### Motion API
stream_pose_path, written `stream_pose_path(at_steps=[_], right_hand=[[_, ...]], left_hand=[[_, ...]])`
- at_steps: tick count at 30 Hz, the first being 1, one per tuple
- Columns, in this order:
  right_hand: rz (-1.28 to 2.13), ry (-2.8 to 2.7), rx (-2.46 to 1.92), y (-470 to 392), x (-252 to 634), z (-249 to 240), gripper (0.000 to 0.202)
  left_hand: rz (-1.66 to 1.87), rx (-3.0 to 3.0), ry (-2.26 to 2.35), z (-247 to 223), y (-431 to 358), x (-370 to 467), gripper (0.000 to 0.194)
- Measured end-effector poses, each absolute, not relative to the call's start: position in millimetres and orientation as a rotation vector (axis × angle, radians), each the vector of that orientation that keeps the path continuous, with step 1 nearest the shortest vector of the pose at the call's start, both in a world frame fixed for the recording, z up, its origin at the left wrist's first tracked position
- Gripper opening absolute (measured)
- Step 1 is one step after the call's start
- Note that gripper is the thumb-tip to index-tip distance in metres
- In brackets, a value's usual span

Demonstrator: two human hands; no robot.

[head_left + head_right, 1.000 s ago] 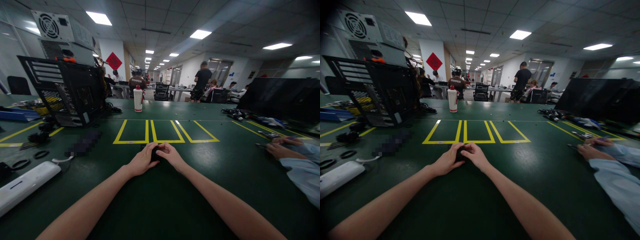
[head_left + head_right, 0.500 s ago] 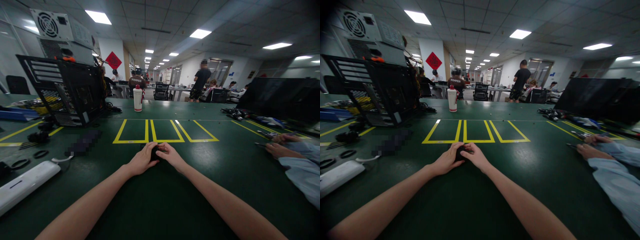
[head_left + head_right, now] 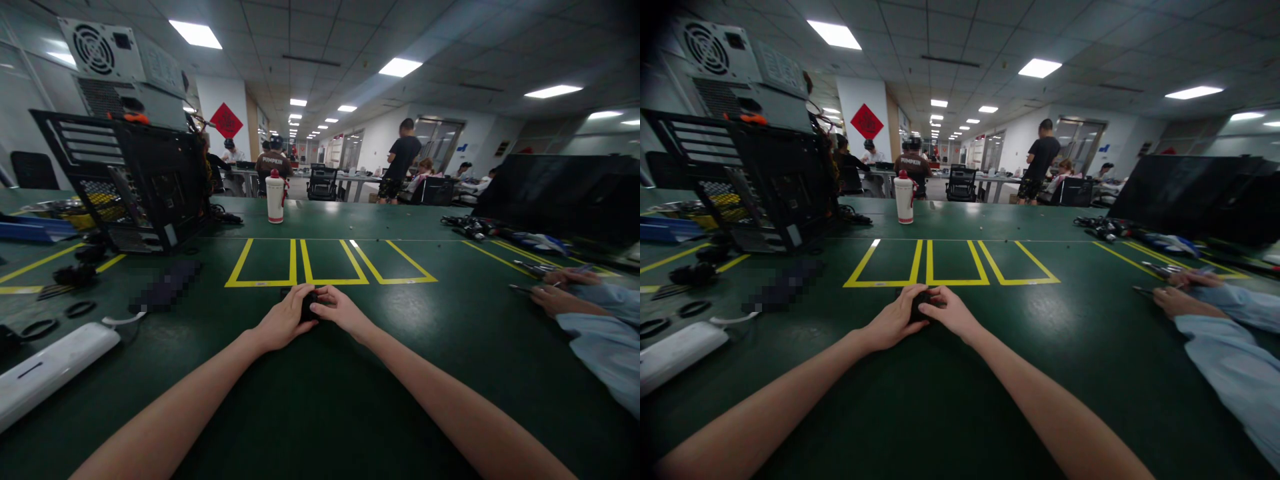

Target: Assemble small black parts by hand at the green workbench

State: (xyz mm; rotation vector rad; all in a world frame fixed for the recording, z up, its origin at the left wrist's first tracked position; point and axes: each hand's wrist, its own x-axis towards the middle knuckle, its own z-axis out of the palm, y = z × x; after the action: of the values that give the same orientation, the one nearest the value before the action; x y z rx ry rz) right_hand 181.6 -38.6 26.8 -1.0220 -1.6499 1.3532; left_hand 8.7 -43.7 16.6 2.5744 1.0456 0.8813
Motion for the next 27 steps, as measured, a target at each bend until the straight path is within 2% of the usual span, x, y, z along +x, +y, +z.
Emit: stream_pose_path(at_steps=[3,10,18,22,27], right_hand=[[1.341,-1.636,-1.008,-37.6,180.4,25.8,0.032],[1.283,-1.716,-0.991,-35.9,181.1,25.4,0.042],[1.266,-1.682,-1.021,-37.7,179.5,25.7,0.028],[1.272,-1.658,-1.027,-34.5,179.6,24.7,0.037],[1.330,-1.693,-1.007,-36.0,182.2,27.5,0.038]], left_hand=[[0.899,2.578,1.040,15.1,-42.8,9.3,0.064],[0.878,2.577,1.054,16.6,-43.6,9.0,0.063],[0.874,2.574,1.043,17.3,-43.9,8.8,0.063],[0.888,2.575,1.047,16.9,-43.4,8.7,0.063],[0.873,2.573,1.055,17.3,-43.7,8.1,0.064]])
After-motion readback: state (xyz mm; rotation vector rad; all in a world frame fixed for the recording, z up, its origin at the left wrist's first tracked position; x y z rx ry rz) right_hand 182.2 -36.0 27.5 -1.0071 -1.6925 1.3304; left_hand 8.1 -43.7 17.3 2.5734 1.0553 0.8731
